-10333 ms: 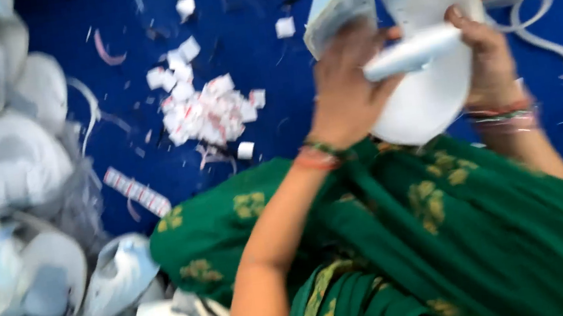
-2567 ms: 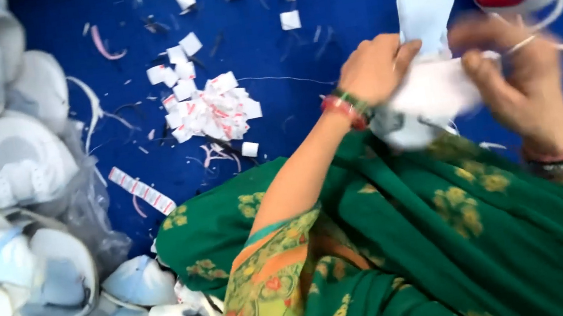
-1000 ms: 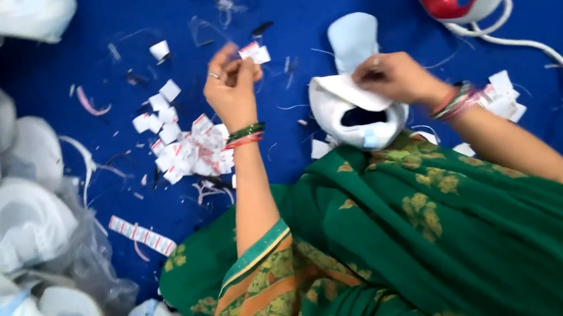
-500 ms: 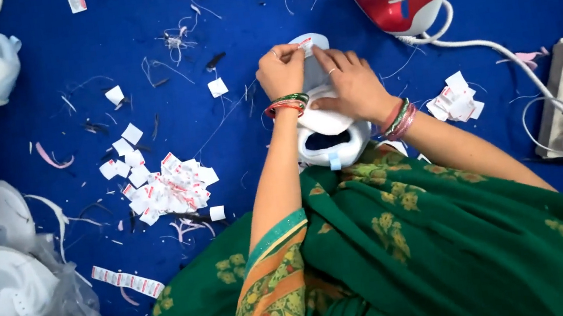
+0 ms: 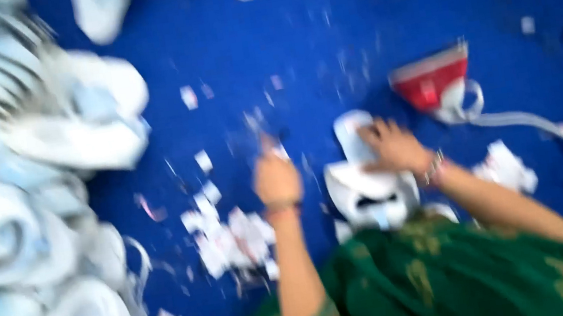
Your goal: The person applies branding labels to shoe uppers and heat-seals them using a clothes iron.
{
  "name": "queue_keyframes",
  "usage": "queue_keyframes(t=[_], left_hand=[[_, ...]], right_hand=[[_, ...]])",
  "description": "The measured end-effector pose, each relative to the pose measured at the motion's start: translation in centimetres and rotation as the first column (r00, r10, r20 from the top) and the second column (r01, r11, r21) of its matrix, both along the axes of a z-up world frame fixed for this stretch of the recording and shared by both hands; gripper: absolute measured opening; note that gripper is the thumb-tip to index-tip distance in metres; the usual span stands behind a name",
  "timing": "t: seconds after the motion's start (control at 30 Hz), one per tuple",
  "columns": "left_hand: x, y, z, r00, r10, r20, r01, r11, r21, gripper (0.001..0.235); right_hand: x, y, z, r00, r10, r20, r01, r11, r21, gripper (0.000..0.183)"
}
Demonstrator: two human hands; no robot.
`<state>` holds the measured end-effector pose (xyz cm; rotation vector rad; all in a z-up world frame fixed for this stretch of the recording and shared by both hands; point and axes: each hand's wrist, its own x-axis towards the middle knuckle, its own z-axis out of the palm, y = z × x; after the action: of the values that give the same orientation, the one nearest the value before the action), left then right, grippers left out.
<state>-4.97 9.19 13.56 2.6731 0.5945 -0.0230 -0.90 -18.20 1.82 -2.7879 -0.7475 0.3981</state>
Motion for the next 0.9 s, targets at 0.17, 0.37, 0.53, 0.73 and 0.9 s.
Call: queue_keyframes(t=[0.17, 0.37, 0.53, 0.73, 0.9], left_hand=[[-0.8, -8.5, -6.7, 0.925, -0.377, -0.045, 0.377, 0.926, 0.001, 0.060], [0.8, -12.6, -8.2, 0.904, -0.366, -0.219, 0.375, 0.927, -0.002, 0.075], [-2.0, -12.9, -9.5, 0.904, -0.372, -0.210, 0.398, 0.912, 0.098, 0.074], [-0.7, -13.0, -7.2, 0.904, -0.346, -0.253, 0.367, 0.930, 0.040, 0.069], [-0.2, -12.9, -6.4, 0.883, -0.343, -0.319, 0.372, 0.928, 0.032, 0.070]], right_hand=[[0.0, 0.4, 2.1, 0.992, -0.036, -0.118, 0.036, 0.999, -0.001, 0.110], [0.6, 0.2, 2.3, 0.998, -0.061, -0.026, 0.062, 0.994, 0.085, 0.099], [-1.5, -0.3, 2.7, 0.996, -0.023, -0.087, 0.033, 0.993, 0.116, 0.098], [-1.0, -1.2, 3.5, 0.999, -0.023, -0.033, 0.029, 0.978, 0.205, 0.094], [-5.5, -5.8, -2.4, 0.657, -0.583, -0.477, 0.733, 0.346, 0.586, 0.044]])
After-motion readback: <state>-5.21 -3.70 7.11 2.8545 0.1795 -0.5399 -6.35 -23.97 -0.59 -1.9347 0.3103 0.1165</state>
